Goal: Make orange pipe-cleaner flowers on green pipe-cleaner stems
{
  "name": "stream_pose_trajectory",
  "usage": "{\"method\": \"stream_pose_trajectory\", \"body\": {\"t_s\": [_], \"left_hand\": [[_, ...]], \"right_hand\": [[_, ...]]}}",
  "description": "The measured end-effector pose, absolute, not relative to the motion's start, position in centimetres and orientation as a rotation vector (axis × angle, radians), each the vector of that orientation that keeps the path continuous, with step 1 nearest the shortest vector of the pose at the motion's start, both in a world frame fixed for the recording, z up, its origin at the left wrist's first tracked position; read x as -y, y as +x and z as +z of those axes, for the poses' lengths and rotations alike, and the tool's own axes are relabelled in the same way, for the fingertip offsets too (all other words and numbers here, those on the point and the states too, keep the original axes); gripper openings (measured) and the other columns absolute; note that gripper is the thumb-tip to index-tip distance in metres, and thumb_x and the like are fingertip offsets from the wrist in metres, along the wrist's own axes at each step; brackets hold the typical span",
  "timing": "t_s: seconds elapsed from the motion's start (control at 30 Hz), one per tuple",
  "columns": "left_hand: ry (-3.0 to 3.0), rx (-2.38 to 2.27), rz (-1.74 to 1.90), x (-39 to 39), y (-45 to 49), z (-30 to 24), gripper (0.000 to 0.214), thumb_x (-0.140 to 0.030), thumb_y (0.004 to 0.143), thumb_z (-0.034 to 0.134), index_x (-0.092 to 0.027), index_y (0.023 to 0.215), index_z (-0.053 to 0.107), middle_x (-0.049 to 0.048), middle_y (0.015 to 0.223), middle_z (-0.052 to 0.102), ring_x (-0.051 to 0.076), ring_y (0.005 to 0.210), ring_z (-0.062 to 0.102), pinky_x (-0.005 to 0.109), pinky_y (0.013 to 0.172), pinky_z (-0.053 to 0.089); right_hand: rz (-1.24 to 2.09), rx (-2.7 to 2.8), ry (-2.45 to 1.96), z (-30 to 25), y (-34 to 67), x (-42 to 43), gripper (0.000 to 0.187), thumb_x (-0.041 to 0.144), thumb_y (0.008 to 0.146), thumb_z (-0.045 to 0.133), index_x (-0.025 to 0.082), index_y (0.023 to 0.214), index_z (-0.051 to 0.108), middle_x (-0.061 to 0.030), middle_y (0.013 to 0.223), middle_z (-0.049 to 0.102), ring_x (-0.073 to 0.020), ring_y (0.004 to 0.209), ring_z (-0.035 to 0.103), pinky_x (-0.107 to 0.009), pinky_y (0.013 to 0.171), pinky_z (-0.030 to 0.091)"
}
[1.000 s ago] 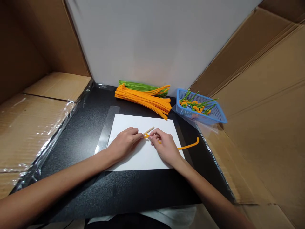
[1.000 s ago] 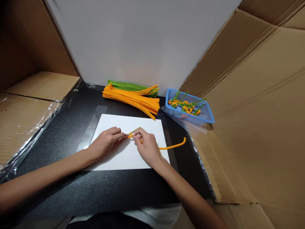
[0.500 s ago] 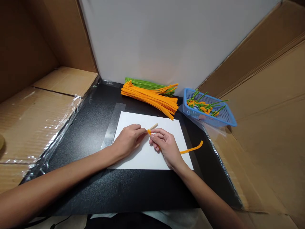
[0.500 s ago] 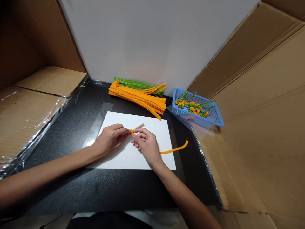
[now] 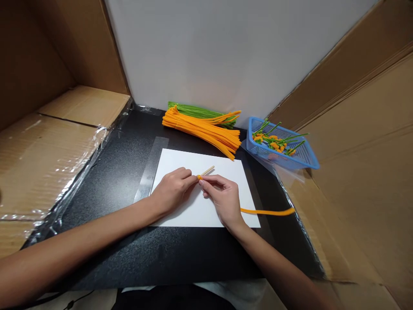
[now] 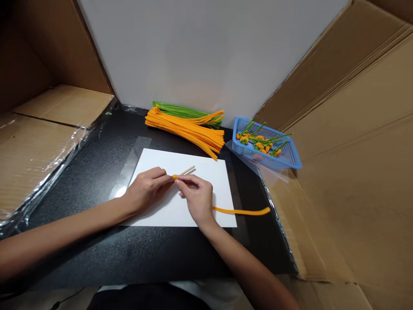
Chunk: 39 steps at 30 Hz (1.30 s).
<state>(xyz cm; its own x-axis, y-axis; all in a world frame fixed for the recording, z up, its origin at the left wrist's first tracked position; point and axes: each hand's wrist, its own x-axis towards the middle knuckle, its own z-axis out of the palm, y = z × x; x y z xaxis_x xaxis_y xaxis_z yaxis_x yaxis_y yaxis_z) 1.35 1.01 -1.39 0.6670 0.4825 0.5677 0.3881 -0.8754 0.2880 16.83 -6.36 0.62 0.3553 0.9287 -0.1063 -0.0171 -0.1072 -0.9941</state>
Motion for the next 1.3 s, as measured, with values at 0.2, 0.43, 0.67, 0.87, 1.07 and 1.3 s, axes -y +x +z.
{"method": "stream_pose_trajectory", "body": {"t_s": [0.2,0.43,0.67,0.87,1.07,1.3], "left_hand": [[2.661,-0.707,0.996,-1.1,1.4,-1.5,0.029,-0.02,0.099,0.048,-0.015,0.079,0.068,0.003,0.066,0.06,0.014,0.06,0.053,0.025,0.057,0.041],[2.585,-0.683,1.078,-1.1,1.4,-1.4,0.019,-0.025,0.101,0.05,-0.016,0.108,0.065,0.0019,0.073,0.067,0.013,0.063,0.06,0.023,0.059,0.045],[2.659,-0.715,0.972,-1.3,1.3,-1.9,0.027,-0.026,0.101,0.048,-0.016,0.084,0.067,0.0008,0.065,0.061,0.012,0.056,0.053,0.024,0.053,0.037],[2.752,-0.798,0.94,-1.1,1.2,-1.8,0.028,-0.026,0.1,0.05,-0.019,0.082,0.07,-0.0004,0.062,0.06,0.012,0.053,0.05,0.025,0.049,0.028],[2.797,-0.748,1.005,-1.0,1.3,-1.6,0.023,-0.02,0.098,0.053,-0.019,0.083,0.07,0.0012,0.074,0.069,0.014,0.067,0.06,0.025,0.052,0.034],[2.958,-0.62,0.958,-1.0,1.0,-1.2,0.025,-0.013,0.099,0.047,-0.017,0.086,0.068,0.0012,0.081,0.071,0.014,0.071,0.06,0.026,0.056,0.041]], "right_hand": [[0.975,0.92,-1.45,0.6,16.9,6.4,0.021,0.037,0.072,0.082,0.019,0.084,0.08,-0.0027,0.073,0.073,-0.0131,0.058,0.059,-0.029,0.057,0.052],[0.971,0.916,-1.423,0.2,17.3,6.3,0.02,0.037,0.073,0.082,0.019,0.083,0.079,-0.0021,0.074,0.071,-0.0123,0.061,0.058,-0.027,0.058,0.05],[1.044,0.972,-1.491,0.9,17.7,6.2,0.027,0.042,0.071,0.084,0.018,0.081,0.08,-0.0033,0.074,0.072,-0.0141,0.063,0.061,-0.029,0.064,0.054],[1.098,1.016,-1.502,1.1,18.4,6.2,0.028,0.045,0.073,0.082,0.017,0.08,0.079,-0.0038,0.069,0.072,-0.0158,0.065,0.064,-0.031,0.068,0.055],[1.181,0.945,-1.514,1.1,18.8,6.1,0.029,0.043,0.07,0.084,0.015,0.076,0.078,-0.0046,0.07,0.071,-0.0146,0.064,0.063,-0.029,0.066,0.054],[1.379,0.973,-1.515,1.8,19.4,5.6,0.03,0.042,0.067,0.084,0.014,0.065,0.072,-0.0022,0.059,0.065,-0.0121,0.056,0.059,-0.026,0.057,0.05]]}}
